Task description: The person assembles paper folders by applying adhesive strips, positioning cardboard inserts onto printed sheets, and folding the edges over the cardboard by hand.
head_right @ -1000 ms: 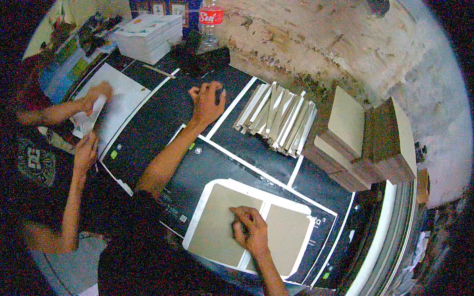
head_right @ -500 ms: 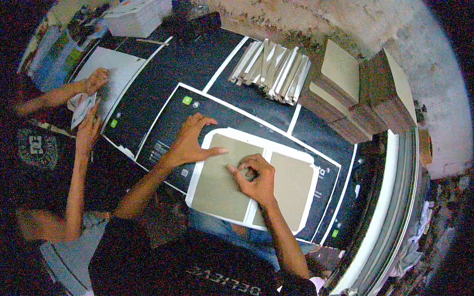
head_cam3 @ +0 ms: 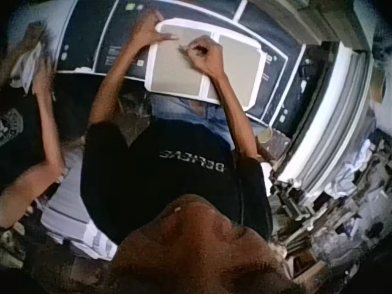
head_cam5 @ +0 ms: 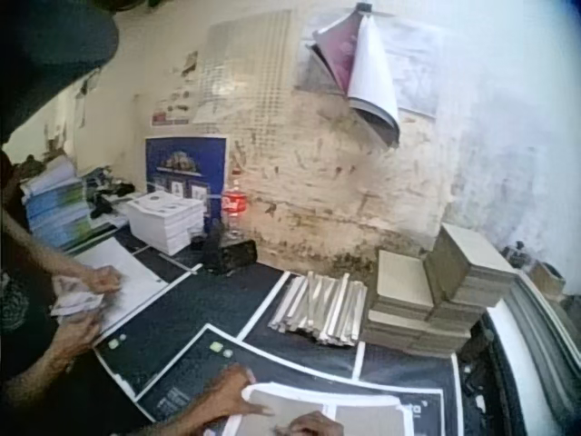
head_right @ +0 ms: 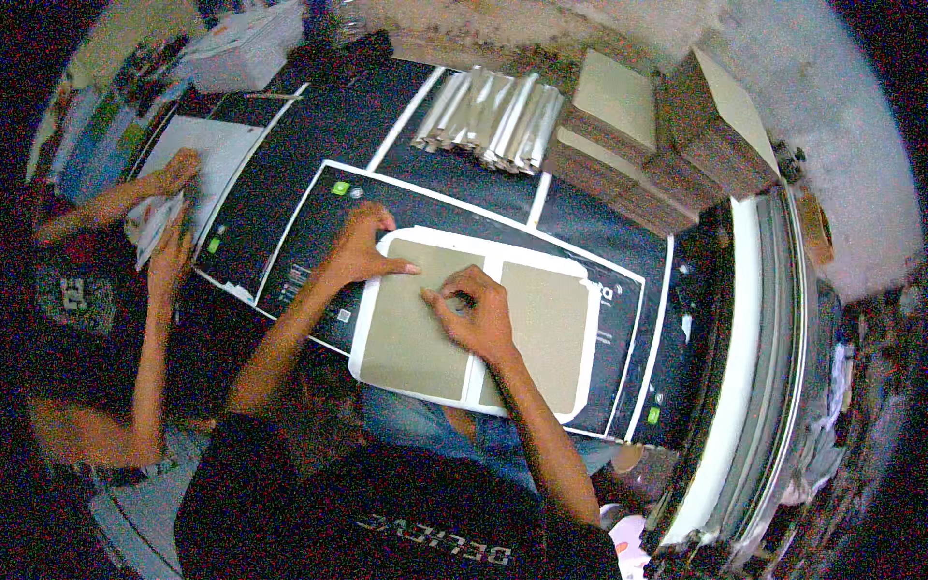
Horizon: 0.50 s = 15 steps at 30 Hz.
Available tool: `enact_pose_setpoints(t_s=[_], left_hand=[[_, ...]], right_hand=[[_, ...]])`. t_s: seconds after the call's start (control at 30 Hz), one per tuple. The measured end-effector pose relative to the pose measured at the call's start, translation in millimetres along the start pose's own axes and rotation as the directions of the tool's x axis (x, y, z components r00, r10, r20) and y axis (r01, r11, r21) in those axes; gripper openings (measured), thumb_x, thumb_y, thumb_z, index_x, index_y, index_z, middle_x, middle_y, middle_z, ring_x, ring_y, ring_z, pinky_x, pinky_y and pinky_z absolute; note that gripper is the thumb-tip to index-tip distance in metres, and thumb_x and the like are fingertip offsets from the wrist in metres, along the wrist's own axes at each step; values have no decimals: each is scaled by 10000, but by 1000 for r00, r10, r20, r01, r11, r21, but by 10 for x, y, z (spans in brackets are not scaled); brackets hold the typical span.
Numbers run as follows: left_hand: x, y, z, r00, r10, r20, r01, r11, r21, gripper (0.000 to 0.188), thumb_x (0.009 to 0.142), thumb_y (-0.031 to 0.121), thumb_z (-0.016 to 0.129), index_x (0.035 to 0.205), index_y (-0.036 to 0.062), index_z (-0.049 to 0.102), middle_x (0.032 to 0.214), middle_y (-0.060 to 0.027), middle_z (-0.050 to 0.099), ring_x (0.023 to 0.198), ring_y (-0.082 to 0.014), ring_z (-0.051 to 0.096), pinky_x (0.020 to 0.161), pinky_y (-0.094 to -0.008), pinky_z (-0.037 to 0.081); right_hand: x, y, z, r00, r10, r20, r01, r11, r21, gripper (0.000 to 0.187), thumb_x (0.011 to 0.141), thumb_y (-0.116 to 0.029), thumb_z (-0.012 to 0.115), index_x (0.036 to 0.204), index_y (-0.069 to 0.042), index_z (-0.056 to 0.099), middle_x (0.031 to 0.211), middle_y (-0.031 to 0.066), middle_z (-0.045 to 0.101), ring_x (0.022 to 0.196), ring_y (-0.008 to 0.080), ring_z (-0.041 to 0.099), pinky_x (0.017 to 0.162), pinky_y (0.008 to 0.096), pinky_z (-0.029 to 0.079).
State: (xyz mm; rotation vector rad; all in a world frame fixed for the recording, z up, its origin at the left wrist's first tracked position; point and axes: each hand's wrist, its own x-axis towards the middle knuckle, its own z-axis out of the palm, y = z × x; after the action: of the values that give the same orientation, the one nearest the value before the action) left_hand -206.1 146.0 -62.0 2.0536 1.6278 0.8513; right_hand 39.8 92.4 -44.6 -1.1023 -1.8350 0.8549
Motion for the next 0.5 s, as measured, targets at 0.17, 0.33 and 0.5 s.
enact_pose_setpoints(t_s=[0.17, 0.33, 0.5], left_hand=[[71, 169, 35, 999, 33, 42, -32, 999, -10, 690, 496, 460, 988, 896, 43, 610, 906, -126, 602, 862, -310, 600, 776, -439, 498], [-22, 257, -95, 998, -33, 50, 36, 997, -70, 539, 577, 283, 982, 884, 52, 604, 836, -60, 616, 738, -189, 566, 677, -337, 481], [-56, 187, -206, 998, -23, 59, 27, 998, -61, 461, 639, 250, 937, 920, 40, 639, 856, -74, 675, 778, -194, 623, 730, -340, 507]], right_hand=[[-44, 126, -132, 998, -61, -13, 60, 998, -5, 167, 788, -152, 814, 757, -18, 720, 766, 113, 684, 715, 215, 638, 625, 316, 522], [-57, 161, -70, 993, -118, 8, 118, 993, 22, 221, 813, -200, 791, 753, -20, 677, 857, 136, 662, 753, 284, 665, 690, 375, 551], [49, 12, -51, 993, 20, 116, -7, 993, -116, 275, 849, -251, 753, 839, 18, 700, 908, 189, 680, 820, 330, 690, 760, 417, 558]])
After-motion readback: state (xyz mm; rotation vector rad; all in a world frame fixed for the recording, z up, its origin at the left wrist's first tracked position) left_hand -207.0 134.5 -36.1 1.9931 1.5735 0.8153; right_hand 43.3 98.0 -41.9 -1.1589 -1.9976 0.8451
